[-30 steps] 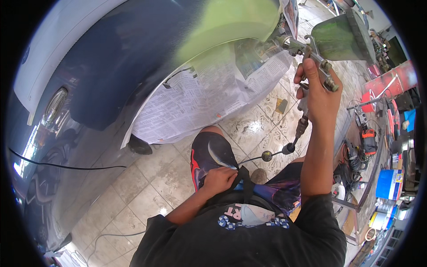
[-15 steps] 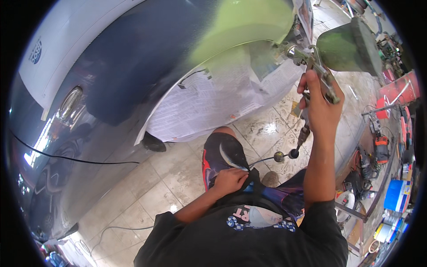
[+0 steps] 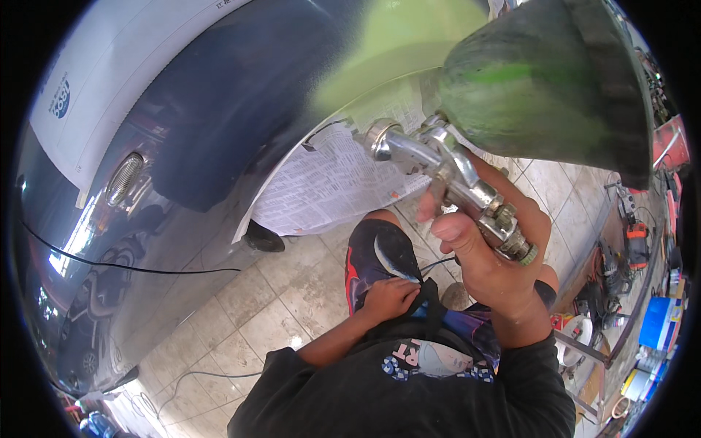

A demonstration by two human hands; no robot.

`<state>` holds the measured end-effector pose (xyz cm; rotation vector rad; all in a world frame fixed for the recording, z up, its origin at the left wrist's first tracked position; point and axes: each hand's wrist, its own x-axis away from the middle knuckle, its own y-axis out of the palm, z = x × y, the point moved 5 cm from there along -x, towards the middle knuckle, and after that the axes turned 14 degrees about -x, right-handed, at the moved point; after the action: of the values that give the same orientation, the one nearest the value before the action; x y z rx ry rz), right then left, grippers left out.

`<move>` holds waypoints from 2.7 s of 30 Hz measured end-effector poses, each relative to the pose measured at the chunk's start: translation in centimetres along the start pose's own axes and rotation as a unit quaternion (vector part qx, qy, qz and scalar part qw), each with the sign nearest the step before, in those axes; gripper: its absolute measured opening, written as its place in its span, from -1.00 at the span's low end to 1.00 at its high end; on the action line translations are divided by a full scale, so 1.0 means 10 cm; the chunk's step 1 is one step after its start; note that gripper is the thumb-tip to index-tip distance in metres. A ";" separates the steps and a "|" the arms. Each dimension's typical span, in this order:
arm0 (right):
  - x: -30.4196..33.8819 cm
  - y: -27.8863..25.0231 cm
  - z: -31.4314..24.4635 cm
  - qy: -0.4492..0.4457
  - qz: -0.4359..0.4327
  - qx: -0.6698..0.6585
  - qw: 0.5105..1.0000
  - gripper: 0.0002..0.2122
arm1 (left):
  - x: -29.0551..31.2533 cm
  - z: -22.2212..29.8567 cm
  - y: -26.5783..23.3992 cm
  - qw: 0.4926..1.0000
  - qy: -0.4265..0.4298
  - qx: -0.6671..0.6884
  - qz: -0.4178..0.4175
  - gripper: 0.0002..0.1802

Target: The person uses a spray gun to apply green paint to a car bumper and then to a car headlight assembly. The person moves around the garage to reach different parts and reloads the spray gun from a paint can.

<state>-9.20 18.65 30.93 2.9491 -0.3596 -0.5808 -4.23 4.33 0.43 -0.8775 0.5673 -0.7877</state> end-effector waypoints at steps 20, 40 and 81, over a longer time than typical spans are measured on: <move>-0.44 -1.19 0.44 0.020 0.267 0.099 0.959 -0.70 | 0.02 0.00 0.07 0.999 0.003 0.028 0.030 -0.83; 0.01 -0.34 0.22 -0.017 0.117 0.056 0.991 -0.51 | 0.06 0.03 0.03 1.000 -0.003 0.017 0.024 -0.81; -0.14 -1.51 0.81 0.034 0.310 0.118 0.943 -0.52 | 0.04 0.02 -0.01 0.999 -0.033 0.006 0.040 -0.84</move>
<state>-10.39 33.03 21.63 2.8023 -1.3601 -0.3626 -3.87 4.02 0.53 -0.8624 0.5355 -0.6857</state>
